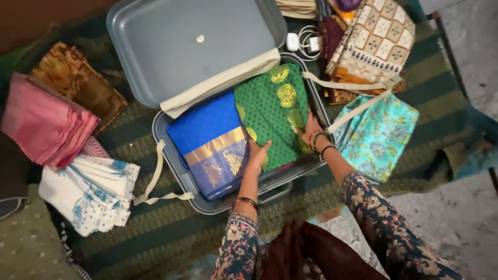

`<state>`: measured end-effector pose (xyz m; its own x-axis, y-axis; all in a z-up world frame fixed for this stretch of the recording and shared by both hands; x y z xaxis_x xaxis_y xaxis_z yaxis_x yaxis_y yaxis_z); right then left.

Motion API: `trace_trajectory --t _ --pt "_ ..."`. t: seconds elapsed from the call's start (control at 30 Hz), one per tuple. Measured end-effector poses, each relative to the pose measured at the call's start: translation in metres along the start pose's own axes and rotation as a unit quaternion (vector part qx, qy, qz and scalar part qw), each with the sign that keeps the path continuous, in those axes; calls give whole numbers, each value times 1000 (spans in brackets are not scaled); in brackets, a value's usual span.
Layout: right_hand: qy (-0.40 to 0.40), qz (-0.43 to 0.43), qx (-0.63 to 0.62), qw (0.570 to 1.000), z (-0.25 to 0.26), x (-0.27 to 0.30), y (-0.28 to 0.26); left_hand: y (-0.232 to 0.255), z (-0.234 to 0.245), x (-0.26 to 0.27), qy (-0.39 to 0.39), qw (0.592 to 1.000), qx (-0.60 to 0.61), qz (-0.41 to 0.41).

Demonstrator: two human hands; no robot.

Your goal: The person opens a suitcase and methodically places folded fabrics inside, arranging them neatly. The person continues to add more folded fabrics until the suitcase is full.

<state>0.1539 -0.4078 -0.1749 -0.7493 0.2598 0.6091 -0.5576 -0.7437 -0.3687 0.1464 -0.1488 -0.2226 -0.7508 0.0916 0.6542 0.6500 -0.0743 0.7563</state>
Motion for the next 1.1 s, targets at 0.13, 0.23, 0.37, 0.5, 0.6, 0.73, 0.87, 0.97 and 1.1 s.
trace_trajectory --t 0.13,0.23,0.37,0.5,0.6,0.73,0.87,0.97,1.1 --pt "83 132 -230 961 2 -15 1 -1 5 10 56 994 -93 18" --pt "66 39 -220 973 -4 -19 17 -3 13 21 71 986 -153 14" --pt "54 53 -194 978 6 -21 0 -1 12 23 74 965 -239 -79" --pt "47 -79 22 996 15 8 -33 0 -9 30 88 952 -291 -36" --pt "202 36 161 965 30 39 -91 27 -14 48 89 942 -323 28" --pt "299 217 212 905 49 19 -127 81 -21 78 139 861 -489 25" --pt "201 295 86 930 54 -48 -106 122 -44 83 62 756 -618 -208" --pt "148 298 75 940 38 -81 -93 113 -59 78 7 702 -665 -256" --pt "126 300 -1 946 23 -105 -86 90 -64 67 3 701 -661 -267"
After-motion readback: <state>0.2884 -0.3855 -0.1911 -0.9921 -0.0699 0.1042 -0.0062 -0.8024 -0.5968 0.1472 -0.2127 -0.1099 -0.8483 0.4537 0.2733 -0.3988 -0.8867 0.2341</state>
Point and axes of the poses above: each hand's wrist, its own x-axis away from the middle knuckle, its own z-axis out of the back of the hand, y = z × x, the point moved 6 cm from there along -x, towards the middle knuckle, and after that the axes turned 3 degrees about z, right-handed, at the moved point
